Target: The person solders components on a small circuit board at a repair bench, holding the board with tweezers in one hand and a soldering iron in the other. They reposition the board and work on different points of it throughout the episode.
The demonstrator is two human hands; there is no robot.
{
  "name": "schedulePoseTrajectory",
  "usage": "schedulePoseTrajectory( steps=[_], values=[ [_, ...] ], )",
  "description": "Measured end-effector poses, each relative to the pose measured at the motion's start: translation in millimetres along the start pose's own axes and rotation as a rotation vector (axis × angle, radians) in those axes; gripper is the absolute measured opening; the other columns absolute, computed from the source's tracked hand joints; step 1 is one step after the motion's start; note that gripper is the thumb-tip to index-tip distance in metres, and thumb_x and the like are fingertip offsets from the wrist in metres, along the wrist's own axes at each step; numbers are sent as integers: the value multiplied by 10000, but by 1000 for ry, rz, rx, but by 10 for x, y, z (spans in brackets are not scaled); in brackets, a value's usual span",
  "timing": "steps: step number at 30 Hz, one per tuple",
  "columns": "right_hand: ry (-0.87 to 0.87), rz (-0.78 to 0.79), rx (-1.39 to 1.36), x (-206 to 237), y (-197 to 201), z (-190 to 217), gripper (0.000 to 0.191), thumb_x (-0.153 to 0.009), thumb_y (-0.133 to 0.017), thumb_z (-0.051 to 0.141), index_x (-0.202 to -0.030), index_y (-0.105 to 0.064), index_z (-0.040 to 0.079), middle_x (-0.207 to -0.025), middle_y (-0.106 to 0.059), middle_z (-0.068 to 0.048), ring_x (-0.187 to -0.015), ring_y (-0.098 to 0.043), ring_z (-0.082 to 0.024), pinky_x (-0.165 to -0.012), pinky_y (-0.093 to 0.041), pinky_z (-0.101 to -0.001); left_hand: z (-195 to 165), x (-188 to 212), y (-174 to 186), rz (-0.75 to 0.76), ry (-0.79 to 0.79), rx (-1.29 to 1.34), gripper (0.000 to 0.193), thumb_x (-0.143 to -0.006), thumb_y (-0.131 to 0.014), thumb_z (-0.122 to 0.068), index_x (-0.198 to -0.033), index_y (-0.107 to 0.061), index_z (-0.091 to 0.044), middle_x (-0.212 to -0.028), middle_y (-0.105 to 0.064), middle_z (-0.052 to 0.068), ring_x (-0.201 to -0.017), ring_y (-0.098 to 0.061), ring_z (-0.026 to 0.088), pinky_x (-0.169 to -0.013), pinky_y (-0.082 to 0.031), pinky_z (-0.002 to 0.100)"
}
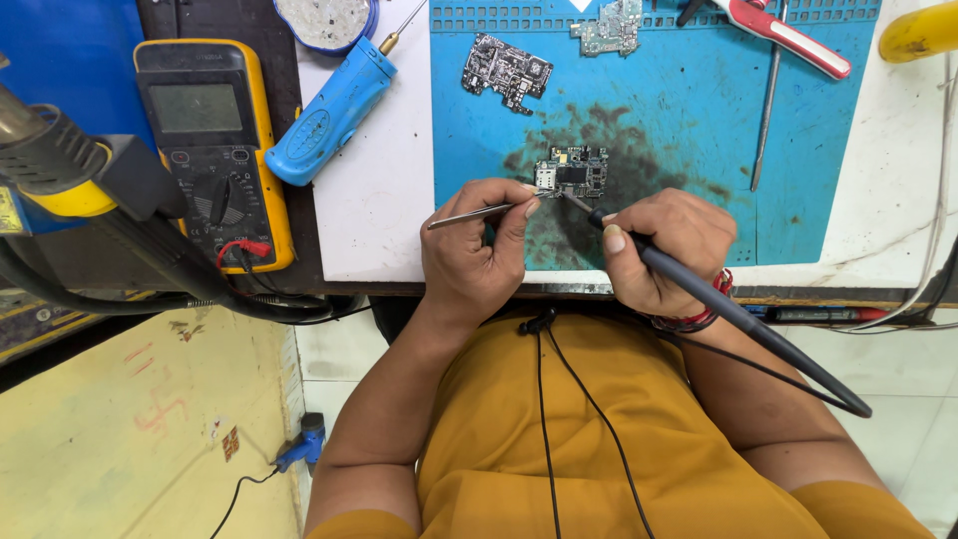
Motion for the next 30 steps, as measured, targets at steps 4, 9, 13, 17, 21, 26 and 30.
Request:
schedulePoseTrajectory(
  steps=[4,9,13,17,21,26,30],
  values=[
    [7,20,11,3,3,10,90,-941,-694,40,-903,-613,35,-801,-692,-100,-665,-658,-271,-586,-491,-335,-3,7,0,1,9,-7,76,-1011,-720,-73,-1044,-661,-39,-980,-742,74,-794,-730,139,-690,-581,260],
    [6,16,6,-2,0,13,92,-942,-696,43,-906,-613,31,-791,-689,-97,-653,-650,-266,-579,-486,-336,-4,6,1,5,-1,-22,72,-1014,-718,-75,-1045,-660,-44,-974,-742,70,-797,-733,143,-694,-583,262],
    [11,8,-1,-7,2,10,82,-952,-686,47,-915,-614,32,-794,-683,-98,-664,-653,-270,-587,-493,-335,1,-2,-1,7,-4,-29,79,-1011,-722,-81,-1042,-658,-47,-962,-742,69,-784,-728,142,-682,-578,261],
    [9,24,16,-7,8,12,97,-949,-693,47,-901,-610,32,-786,-688,-97,-645,-642,-264,-574,-478,-336,-1,4,0,4,-6,-23,78,-1016,-718,-83,-1046,-658,-44,-965,-742,71,-788,-727,137,-686,-579,258],
    [9,9,9,-10,3,15,94,-953,-693,45,-905,-613,32,-790,-686,-96,-658,-653,-267,-580,-486,-335,4,5,-4,9,3,-10,75,-1017,-715,-84,-1049,-660,-44,-959,-741,69,-781,-726,129,-677,-578,252],
    [14,10,1,-19,-3,12,90,-947,-694,44,-906,-615,31,-792,-686,-98,-661,-656,-269,-585,-493,-337,7,3,-7,8,1,-11,72,-1020,-713,-85,-1050,-660,-47,-956,-742,66,-786,-730,129,-680,-581,253],
    [17,18,-2,-18,0,10,92,-944,-690,42,-905,-607,36,-796,-691,-97,-661,-658,-266,-585,-493,-335,5,2,-4,6,-1,-14,72,-1019,-713,-85,-1047,-659,-45,-952,-742,65,-784,-729,129,-680,-580,255]
  ],
)
Point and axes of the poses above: each hand's wrist, its own x-axis away from the middle knuckle, its own y-axis out of the back of the hand, z = x × y, the point moved 2 cm from there along -x, towards the middle knuckle
